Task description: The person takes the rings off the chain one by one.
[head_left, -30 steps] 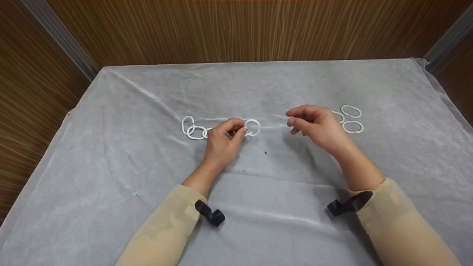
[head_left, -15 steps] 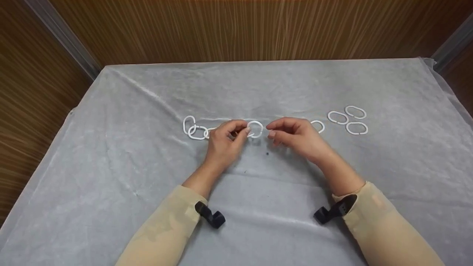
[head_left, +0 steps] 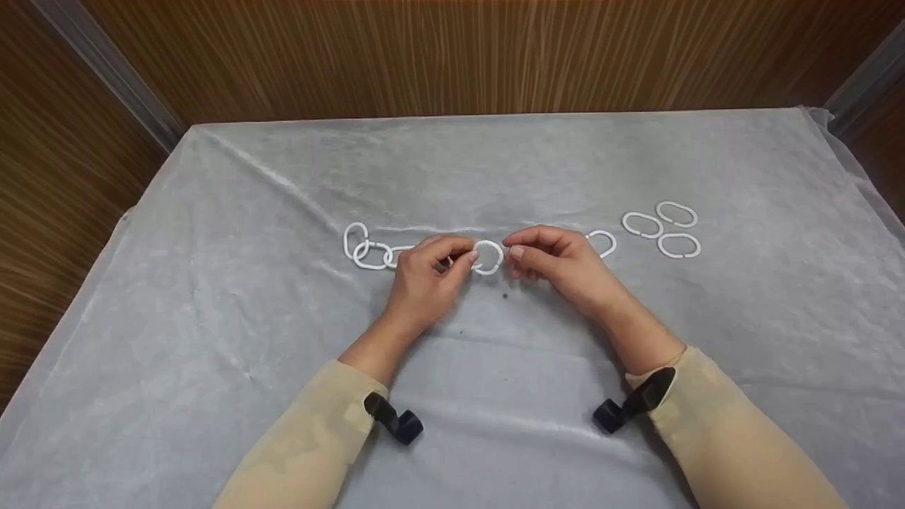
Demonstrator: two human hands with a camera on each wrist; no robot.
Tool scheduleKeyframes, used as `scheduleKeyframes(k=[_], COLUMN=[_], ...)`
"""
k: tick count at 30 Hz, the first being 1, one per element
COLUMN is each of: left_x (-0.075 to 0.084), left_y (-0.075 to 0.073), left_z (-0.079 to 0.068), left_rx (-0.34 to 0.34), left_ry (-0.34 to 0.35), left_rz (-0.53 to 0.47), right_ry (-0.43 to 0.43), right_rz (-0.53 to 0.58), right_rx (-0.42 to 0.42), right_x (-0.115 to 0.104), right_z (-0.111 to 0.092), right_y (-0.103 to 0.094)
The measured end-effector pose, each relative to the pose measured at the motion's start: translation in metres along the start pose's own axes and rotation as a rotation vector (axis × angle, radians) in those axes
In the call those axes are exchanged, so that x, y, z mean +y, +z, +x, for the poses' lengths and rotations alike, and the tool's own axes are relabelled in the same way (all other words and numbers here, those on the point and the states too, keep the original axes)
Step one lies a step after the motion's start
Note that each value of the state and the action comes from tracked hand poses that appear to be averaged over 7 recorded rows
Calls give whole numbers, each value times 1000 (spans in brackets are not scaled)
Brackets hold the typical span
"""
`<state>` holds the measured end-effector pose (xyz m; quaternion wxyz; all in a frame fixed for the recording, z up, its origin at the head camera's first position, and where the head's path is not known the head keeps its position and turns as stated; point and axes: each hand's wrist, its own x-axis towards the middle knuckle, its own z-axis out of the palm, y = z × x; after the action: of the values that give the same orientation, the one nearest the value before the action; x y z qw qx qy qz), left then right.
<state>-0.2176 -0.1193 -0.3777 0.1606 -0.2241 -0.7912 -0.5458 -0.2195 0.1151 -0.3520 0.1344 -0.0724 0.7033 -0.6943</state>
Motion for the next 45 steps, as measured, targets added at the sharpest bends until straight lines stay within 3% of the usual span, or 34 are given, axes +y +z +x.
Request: scheduleKeyframes(k=[11,38,45], left_x=[2,5,4], left_y=[1,-2,-2], left_z=[0,-2,-1], left_rx=[-46,-118,-61], left_ry=[56,67,13], left_rz=[2,8,-34], right_ry=[-33,-19,-14], right_rz=[-15,-105,-97], right_rx=[-28,-84,-42], right_x=[-1,-2,-2], right_z=[-1,-3,-1], right_y=[1,1,1])
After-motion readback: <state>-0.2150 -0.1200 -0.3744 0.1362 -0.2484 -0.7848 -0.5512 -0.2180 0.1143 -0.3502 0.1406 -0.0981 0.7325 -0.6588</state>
